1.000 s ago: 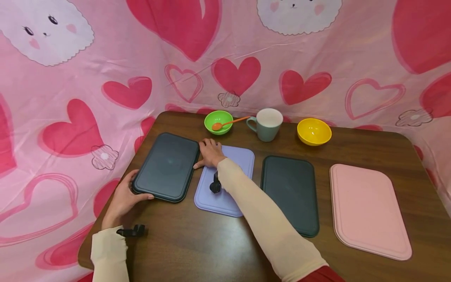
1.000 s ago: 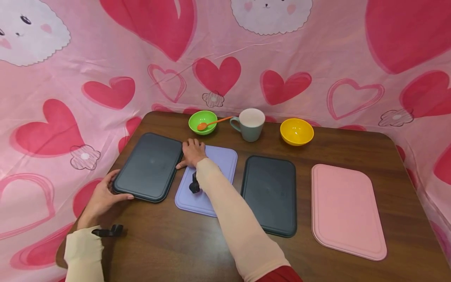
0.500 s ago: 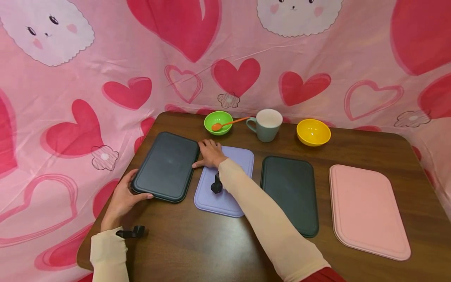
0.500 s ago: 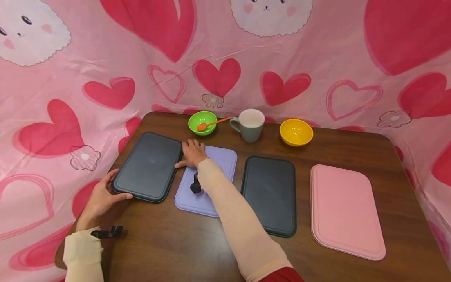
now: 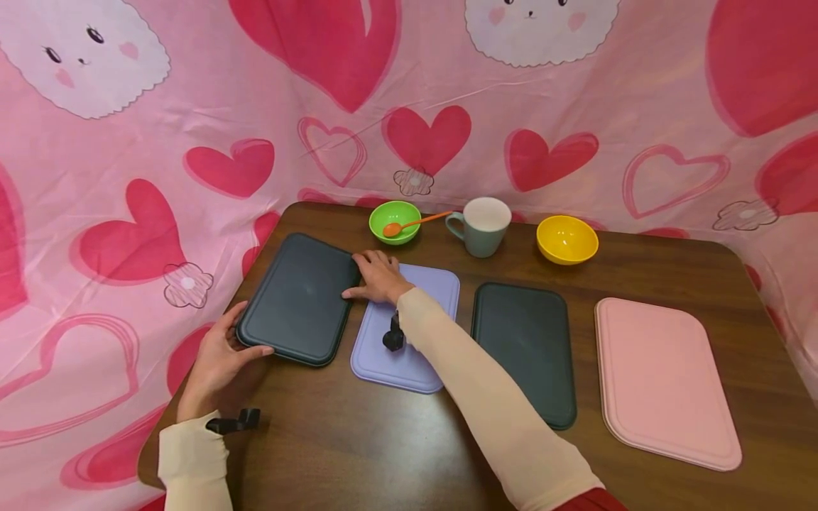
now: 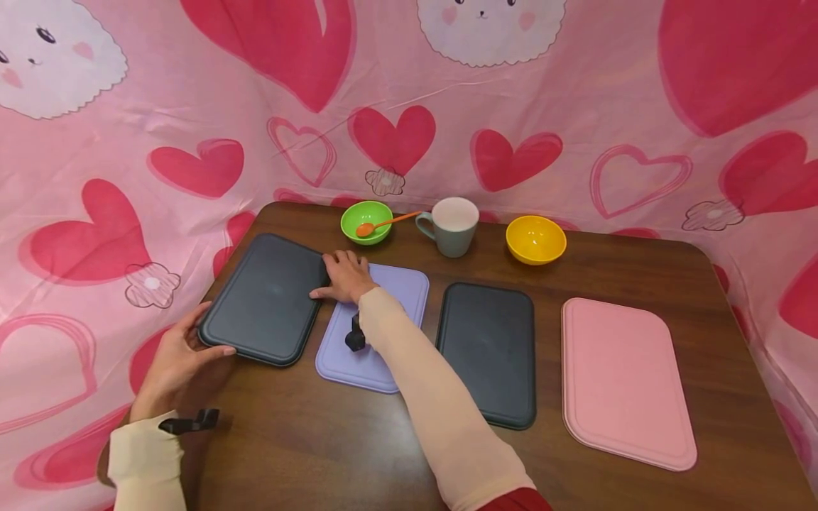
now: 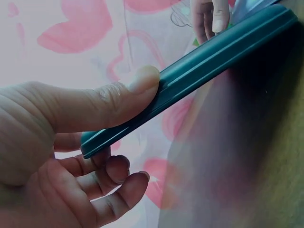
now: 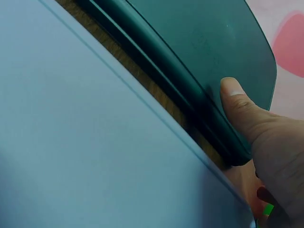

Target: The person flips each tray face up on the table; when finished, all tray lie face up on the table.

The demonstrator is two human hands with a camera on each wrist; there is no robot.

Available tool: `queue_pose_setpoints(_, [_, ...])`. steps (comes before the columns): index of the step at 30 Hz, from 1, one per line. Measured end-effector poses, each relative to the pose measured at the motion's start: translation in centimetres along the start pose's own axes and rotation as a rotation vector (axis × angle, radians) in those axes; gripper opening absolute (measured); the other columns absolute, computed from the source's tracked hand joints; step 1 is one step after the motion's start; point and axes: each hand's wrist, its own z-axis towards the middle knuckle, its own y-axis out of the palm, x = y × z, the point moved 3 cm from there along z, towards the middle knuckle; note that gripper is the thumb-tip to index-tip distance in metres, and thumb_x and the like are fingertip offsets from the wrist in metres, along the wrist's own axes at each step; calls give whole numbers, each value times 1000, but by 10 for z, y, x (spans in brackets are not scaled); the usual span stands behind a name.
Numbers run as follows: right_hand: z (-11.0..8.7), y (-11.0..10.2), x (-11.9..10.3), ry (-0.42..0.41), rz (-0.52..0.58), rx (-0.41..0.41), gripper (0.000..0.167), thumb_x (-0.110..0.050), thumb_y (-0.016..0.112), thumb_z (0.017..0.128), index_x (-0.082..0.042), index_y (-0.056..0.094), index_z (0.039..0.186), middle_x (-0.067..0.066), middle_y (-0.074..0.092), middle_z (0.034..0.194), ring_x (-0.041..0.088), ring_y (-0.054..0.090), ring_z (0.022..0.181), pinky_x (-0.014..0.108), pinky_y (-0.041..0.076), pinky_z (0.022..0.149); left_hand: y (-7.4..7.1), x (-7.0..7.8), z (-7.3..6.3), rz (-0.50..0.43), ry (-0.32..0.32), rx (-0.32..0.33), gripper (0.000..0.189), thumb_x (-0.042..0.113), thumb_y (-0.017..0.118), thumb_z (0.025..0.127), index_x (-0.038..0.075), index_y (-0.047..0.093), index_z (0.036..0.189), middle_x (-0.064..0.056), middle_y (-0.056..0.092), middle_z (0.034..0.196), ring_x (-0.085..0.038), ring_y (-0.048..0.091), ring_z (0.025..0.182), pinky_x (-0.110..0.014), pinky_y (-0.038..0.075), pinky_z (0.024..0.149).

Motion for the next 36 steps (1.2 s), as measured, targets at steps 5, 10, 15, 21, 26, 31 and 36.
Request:
queue_pose_setpoints(5, [-2, -2, -2, -2, 37, 13, 84, -59, 64, 91, -17, 32, 156, 9, 32, 161, 27, 26, 152, 54, 25, 122, 1, 6, 0, -66, 2, 14, 98, 4, 84, 77, 1, 26, 156, -33, 47, 144, 23, 50, 92, -1, 47, 77])
queue_pose_setpoints(10, [-4, -4, -6, -14, 86, 33, 81, -56, 63, 93, -17, 32, 156, 10, 31, 162, 27, 26, 152, 52, 25, 123, 1, 15, -3, -33, 26, 33, 99, 2, 86, 75, 1, 29, 156, -34, 51, 140, 23, 51, 89, -1, 48, 74])
queue_pose_setpoints(15, [-6, -8, -10, -31, 136, 66, 78, -52, 63, 94, -17, 32, 156, 9, 31, 162, 27, 27, 153, 52, 25, 124, -1, 25, -5, 5, 61, 51, 97, 2, 86, 74, 0, 31, 154, -34, 53, 139, 24, 50, 87, 0, 47, 74])
queue_pose_setpoints(21, [-10, -9, -12, -17, 237, 95, 76, -48, 63, 95, -16, 31, 156, 10, 31, 162, 29, 29, 152, 55, 26, 123, 0, 32, -7, 42, 106, 69, 96, 0, 86, 72, -2, 35, 152, -35, 55, 136, 25, 49, 86, 0, 46, 72])
queue_pose_setpoints(26, [-13, -9, -14, -11, 312, 118, 74, -45, 63, 95, -15, 31, 156, 10, 32, 162, 30, 32, 150, 51, 30, 123, 1, 39, -9, 73, 124, 71, 96, 2, 87, 72, 1, 36, 153, -34, 55, 136, 25, 47, 86, 1, 46, 71])
queue_pose_setpoints(31, [-18, -13, -20, -33, 344, 149, 75, -45, 64, 95, -15, 32, 155, 8, 34, 161, 27, 34, 149, 45, 32, 122, 2, 46, -10, 100, 141, 81, 96, 3, 88, 71, 1, 37, 152, -32, 55, 136, 23, 48, 86, 0, 46, 70])
queue_pose_setpoints(36, [-22, -18, -29, -57, 364, 183, 76, -46, 64, 94, -15, 31, 156, 8, 34, 161, 26, 35, 149, 44, 32, 123, 5, 51, -12, 142, 169, 103, 97, 4, 90, 68, 1, 40, 151, -29, 60, 127, 17, 50, 86, 1, 45, 70])
